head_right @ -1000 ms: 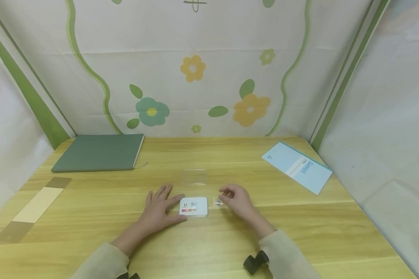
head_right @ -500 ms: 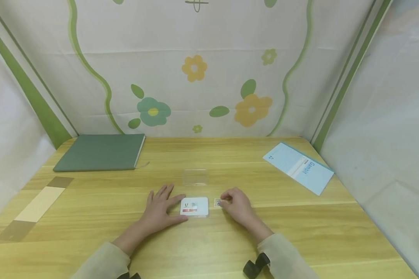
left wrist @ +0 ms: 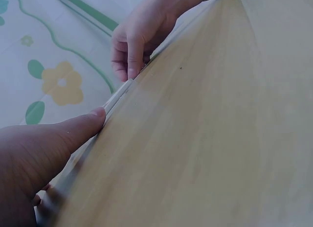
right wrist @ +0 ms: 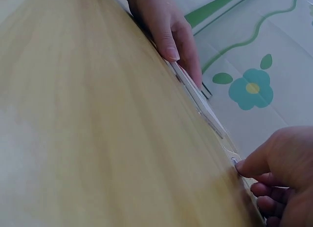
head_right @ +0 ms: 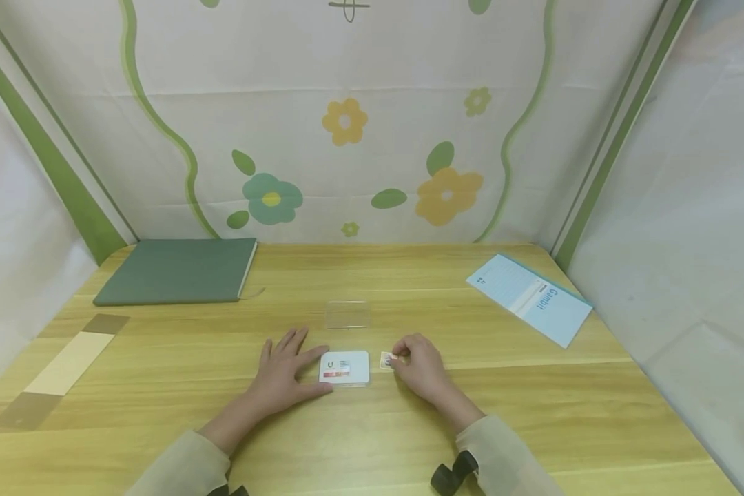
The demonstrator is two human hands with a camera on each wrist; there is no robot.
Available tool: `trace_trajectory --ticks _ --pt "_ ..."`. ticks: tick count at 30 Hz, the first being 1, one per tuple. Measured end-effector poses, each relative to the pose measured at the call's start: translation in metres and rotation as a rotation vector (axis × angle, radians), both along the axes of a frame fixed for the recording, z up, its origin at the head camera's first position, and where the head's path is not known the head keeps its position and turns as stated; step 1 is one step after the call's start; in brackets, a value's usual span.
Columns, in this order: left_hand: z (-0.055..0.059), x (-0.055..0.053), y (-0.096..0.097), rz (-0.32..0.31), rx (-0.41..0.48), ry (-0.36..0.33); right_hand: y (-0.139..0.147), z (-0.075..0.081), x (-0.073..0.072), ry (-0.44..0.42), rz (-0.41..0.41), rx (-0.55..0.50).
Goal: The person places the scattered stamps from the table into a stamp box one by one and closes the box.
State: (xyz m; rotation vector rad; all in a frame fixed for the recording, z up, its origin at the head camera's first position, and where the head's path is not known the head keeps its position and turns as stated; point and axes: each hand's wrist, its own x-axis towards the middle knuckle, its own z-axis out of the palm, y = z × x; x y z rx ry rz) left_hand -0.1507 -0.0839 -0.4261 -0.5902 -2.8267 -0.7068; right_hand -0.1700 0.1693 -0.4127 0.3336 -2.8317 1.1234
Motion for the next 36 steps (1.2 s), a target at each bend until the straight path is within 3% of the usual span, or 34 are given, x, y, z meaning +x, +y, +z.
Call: trace_trajectory --ticks 7,18,25,29,36 --pt "-0.001 0.001 0.0 -0.02 0.04 0.035 0.0 -0.001 -0.001 -0.028 0.026 -0.054" --pt "-0.001 -0.001 0.0 0.007 -0.016 -0.022 -0.001 -0.001 -0.002 -0.008 0.068 -0.091" --pt "-0.001 -0.001 0.001 0.016 -0.019 -0.04 -0.008 0.008 -0.006 -0.084 0.057 -0.266" --pt "-0.001 -0.002 0.001 0.02 -0.027 -0.039 -0.021 0.016 -0.003 -0.105 0.103 -0.373" --pt "-0.001 -0.001 0.001 0.019 -0.03 -0.037 -0.037 0.031 0.011 -0.176 0.155 -0.403"
